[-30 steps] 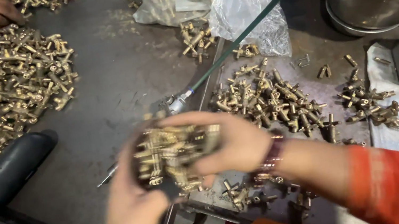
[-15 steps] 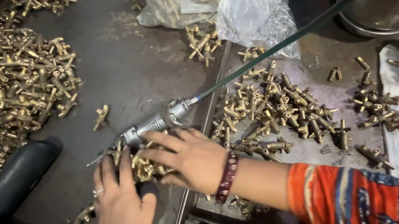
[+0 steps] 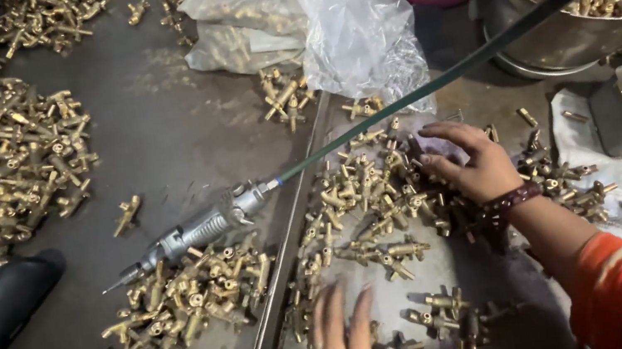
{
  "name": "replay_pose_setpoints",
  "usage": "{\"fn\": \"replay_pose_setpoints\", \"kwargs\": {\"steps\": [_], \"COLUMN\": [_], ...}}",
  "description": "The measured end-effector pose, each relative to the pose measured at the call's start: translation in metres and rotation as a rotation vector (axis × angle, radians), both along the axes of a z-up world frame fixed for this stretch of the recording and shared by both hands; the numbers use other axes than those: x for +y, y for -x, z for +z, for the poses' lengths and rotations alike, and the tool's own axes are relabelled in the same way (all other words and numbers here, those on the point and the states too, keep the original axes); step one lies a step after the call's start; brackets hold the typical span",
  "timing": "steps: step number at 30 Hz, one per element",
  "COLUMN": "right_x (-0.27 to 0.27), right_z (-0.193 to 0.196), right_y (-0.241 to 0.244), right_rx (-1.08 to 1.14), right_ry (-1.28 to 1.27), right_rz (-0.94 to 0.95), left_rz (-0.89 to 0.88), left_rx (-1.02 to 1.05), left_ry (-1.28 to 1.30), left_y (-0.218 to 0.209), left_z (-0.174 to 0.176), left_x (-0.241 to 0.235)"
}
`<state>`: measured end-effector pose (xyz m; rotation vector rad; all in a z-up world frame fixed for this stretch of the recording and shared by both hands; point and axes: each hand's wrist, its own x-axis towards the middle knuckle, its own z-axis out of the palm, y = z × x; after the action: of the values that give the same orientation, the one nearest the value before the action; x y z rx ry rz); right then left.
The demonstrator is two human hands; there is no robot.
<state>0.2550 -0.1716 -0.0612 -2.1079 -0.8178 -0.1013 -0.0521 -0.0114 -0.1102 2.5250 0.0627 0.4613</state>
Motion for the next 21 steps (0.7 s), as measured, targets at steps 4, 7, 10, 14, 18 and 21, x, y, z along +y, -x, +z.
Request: {"fn": "replay_pose_setpoints", "kwargs": {"steps": [4,7,10,14,18,21], "right_x": [0.011,0.021,0.022,0.034,0.06,0.086], "right_z": [-0.019,-0.04,-0.037,-0.005,-0.018,-0.025], "right_y": [0.003,0.019,0.033,0.016,-0.036,-0.035], "right_rx": [0.233,0.314,0.341,0.562,0.187,0.139], "right_ry": [0.015,-0.072,-0.24,-0.345,0.112,0.391], "right_rz": [0.025,0.11,0.258,0.251,0.135,0.098], "left_rz": [0.209,0.085,0.229,0.274,0.253,0.225], "left_rx": [-0.036,0.018,0.348,0.509,0.746,0.644], "left_ry": [-0.407,-0.066,0.098,0.006,-0.032,-0.065], "left_y": [0.014,-0.001,-0.014,-0.025,-0.024,-0.009], "left_z": [-0.073,-0.005,0.038,0.06,0.075,0.041], "left_x": [0.003,0.01,0.011,0.013,0.019,0.02]}}
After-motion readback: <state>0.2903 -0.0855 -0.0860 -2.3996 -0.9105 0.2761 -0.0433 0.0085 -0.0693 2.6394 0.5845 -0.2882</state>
